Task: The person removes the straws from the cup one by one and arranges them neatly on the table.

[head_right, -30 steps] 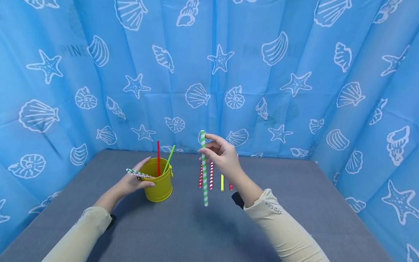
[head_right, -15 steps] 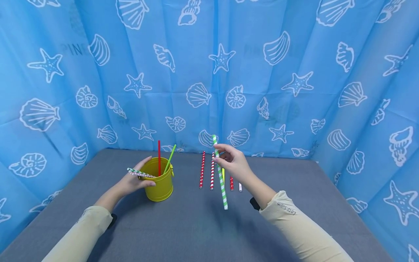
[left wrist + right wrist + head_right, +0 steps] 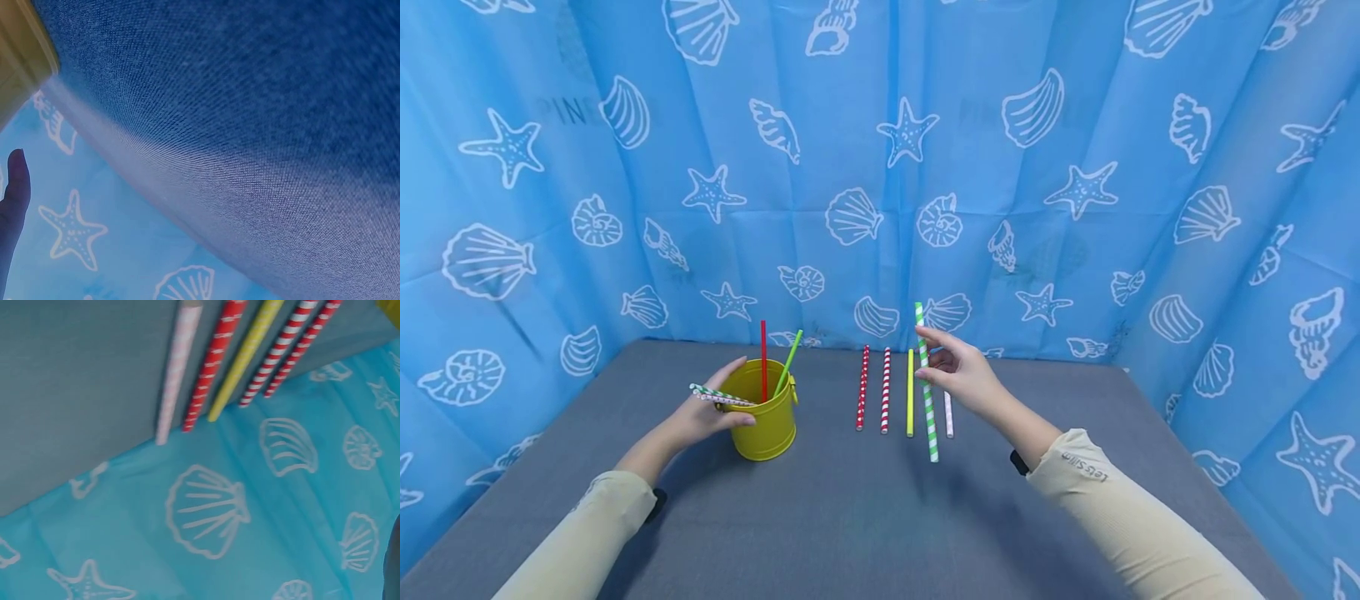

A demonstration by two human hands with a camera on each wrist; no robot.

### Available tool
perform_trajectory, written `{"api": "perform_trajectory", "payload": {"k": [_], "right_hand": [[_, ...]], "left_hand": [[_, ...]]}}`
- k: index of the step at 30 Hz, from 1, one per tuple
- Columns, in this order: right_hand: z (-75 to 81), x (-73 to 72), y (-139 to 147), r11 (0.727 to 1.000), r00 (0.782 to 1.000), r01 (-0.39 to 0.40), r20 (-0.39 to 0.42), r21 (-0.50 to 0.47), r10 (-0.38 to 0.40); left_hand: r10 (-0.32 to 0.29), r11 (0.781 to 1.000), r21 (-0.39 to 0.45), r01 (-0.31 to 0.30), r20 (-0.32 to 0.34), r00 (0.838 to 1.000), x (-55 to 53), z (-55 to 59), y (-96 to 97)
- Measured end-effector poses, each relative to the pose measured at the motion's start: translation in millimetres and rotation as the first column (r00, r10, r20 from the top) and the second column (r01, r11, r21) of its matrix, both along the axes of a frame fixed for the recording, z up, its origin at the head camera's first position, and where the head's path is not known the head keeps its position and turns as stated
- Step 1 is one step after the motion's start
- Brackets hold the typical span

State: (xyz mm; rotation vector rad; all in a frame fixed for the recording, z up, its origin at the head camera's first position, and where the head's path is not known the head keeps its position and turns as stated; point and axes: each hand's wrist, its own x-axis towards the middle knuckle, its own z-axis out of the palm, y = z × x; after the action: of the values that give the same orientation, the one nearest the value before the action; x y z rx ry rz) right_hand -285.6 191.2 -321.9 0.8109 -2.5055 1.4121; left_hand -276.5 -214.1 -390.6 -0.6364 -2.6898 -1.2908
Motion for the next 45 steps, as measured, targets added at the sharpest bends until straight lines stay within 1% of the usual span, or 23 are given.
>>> {"api": "perform_trajectory", "payload": {"k": [3,6,12,20,25,28,32,36,40,45], "right_hand": [[-2.2,-7.8,8,0.999,1.000,0.026,-0.003,0.042,-0.026],[-4.2,-15.7,16,0.996,0.998,0.054,0.013,0.072,-0.055],[-9.2,-28.1,31,0.989,0.995,0.084,0.035,0.125,-0.089],[-23.6,-38.5,50,0.979,0.996,0.048,0.069,0.200,-0.063],[-33.1,-49.7,59,0.980,0.992,0.041,0.110,0.196,-0.064],[-37.7,-56.7,62,0.982,0.983,0.038,0.169,0.183,-0.069],[-45.8,-66.4,67,0.983,0.964,0.029,0.256,0.180,-0.075],[-54.0,-77.4,69,0.983,0.945,0.036,0.314,0.182,-0.092],[-62.1,-88.4,71,0.976,0.924,0.050,0.361,0.212,-0.126],[-73.5,-99.0,77,0.965,0.889,0.051,0.429,0.258,-0.161]], "left_hand": [[0.006,1.000,-0.001,-0.006,-0.001,1.000,-0.2,-0.8,-1.5],[0.012,1.000,-0.002,-0.012,-0.003,1.000,0.1,-1.1,-2.3],[0.012,1.000,-0.006,-0.012,-0.008,1.000,0.6,-1.1,-2.5],[0.018,1.000,-0.011,-0.018,-0.005,1.000,0.9,-0.2,-1.9],[0.018,1.000,-0.016,-0.018,-0.017,1.000,0.9,-0.3,-1.8],[0.017,1.000,-0.008,-0.017,-0.012,1.000,2.3,-1.1,-2.2],[0.020,1.000,0.006,-0.020,0.016,1.000,3.3,-2.9,-3.6],[0.015,1.000,0.003,-0.015,0.002,1.000,0.8,-1.6,-4.3],[0.006,1.000,-0.006,-0.006,-0.018,1.000,-1.4,-0.4,-2.7],[-0.001,1.000,-0.012,0.001,-0.006,1.000,-1.5,-1.2,0.0]]}}
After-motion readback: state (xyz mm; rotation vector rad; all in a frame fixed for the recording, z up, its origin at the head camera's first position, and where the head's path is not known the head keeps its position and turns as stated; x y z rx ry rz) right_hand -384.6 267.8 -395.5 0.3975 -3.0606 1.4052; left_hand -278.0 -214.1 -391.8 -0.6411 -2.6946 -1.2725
